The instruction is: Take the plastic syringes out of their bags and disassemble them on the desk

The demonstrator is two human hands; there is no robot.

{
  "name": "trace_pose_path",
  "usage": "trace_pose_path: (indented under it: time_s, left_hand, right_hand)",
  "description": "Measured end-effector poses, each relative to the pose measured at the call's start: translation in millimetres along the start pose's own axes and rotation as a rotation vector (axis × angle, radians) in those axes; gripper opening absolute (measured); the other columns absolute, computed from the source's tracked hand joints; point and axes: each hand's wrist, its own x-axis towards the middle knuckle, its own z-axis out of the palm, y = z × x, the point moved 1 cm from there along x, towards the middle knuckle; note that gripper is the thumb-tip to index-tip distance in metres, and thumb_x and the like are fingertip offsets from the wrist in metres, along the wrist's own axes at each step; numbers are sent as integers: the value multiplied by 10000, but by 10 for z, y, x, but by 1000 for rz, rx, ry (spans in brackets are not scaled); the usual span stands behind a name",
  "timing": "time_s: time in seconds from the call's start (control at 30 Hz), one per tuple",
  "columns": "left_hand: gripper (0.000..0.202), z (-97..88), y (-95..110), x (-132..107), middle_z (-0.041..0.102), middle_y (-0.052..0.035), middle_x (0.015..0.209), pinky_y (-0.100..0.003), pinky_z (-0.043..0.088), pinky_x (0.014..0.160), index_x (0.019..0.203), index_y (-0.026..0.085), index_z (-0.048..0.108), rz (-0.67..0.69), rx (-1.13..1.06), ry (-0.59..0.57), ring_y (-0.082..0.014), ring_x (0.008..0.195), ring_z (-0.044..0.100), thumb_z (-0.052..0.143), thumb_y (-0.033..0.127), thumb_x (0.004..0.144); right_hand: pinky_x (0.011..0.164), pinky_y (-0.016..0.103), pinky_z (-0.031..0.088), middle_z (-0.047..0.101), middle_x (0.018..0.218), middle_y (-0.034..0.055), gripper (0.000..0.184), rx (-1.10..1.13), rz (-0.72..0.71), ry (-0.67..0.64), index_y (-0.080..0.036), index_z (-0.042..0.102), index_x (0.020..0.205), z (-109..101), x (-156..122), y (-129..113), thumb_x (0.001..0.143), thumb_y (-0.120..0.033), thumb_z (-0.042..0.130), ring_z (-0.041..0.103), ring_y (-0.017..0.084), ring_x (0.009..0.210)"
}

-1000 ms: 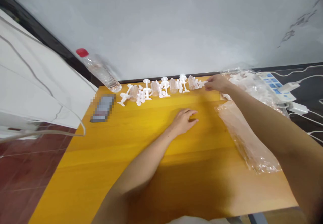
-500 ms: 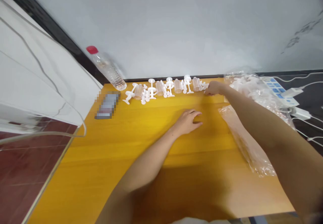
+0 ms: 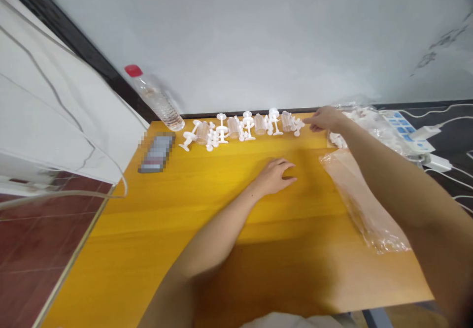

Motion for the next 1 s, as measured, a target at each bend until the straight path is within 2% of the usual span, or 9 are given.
trace_pose_path:
  time_s: [0.1, 0.2, 0.3, 0.4, 0.5, 0.6, 0.77, 0.87, 1.0]
  left_hand:
    - [392, 11, 0, 6, 707, -93, 1240, -402, 477, 1074, 1256, 176, 693, -2, 9, -2, -275, 1195, 637, 700, 388, 927]
    - [364, 32, 10, 23, 712, -88, 1237, -394, 469, 1078, 1234, 191, 707, -1, 29, 2, -263, 1186, 642, 708, 378, 922]
    - [358, 55, 23, 29, 717, -91, 1233, -395, 459, 1086, 1217, 184, 717, -2, 48, 22, -266, 1190, 639, 721, 372, 913]
    - [365, 68, 29, 13, 717, -90, 1235, -396, 458, 1084, 1223, 185, 715, -3, 49, 35, -265, 1189, 639, 720, 378, 913]
    - [350, 66, 37, 0, 718, -86, 1230, -393, 457, 1084, 1213, 196, 718, -2, 50, 37, -257, 1185, 642, 716, 383, 918]
    - [341, 55, 49, 7, 721, -93, 1220, -395, 453, 1089, 1199, 181, 721, -1, 48, 40, -259, 1175, 646, 712, 381, 922]
    - [329, 44, 38, 18, 718, -95, 1220, -396, 466, 1075, 1193, 187, 723, -9, 20, 32, -264, 1175, 647, 708, 374, 923]
    - [338, 35, 22, 17, 721, -98, 1217, -412, 466, 1076, 1190, 180, 725, -13, -24, 15, -267, 1159, 654, 711, 378, 915]
    - [375, -81, 89, 58, 737, -109, 1166, -378, 526, 968, 1186, 171, 723, -131, -275, 47, -229, 1034, 688, 738, 391, 883]
  right_hand:
    - [657, 287, 478, 757, 806, 126, 356, 70, 135, 25, -111, 749, 826, -311, -308, 331, 892, -457, 697, 655, 170, 660]
    - [743, 323, 430, 765, 896, 156, 432, -85, 213, 77, -93, 773, 930, -487, -494, 685, 894, -511, 674, 666, 210, 821]
    - [797, 364, 378, 711, 1119, 311, 651, -201, 309, 169, 40, 731, 1114, -430, -453, 951, 880, -564, 667, 638, 298, 1082]
    - [774, 374, 352, 644, 1195, 396, 826, -104, 401, 247, 134, 650, 1217, -252, -277, 1096, 851, -606, 664, 624, 328, 1160]
    - [739, 385, 352, 659, 1120, 394, 790, -18, 457, 314, 146, 669, 1123, -136, -105, 1152, 856, -597, 629, 650, 332, 1141]
    - [723, 403, 359, 676, 1011, 384, 611, 41, 495, 374, 118, 690, 848, -138, 13, 1172, 800, -491, 697, 676, 348, 1103]
    - [719, 423, 367, 679, 946, 379, 423, 146, 515, 459, -26, 542, 460, -194, 54, 1146, 662, -306, 787, 694, 333, 1019]
    - [686, 410, 377, 710, 898, 316, 329, 252, 483, 539, 24, 652, 584, -210, -33, 1078, 682, -266, 771, 684, 230, 857]
    - [592, 361, 364, 723, 823, 228, 417, 418, 390, 654, 88, 752, 907, -367, -261, 870, 765, -304, 730, 514, 76, 584]
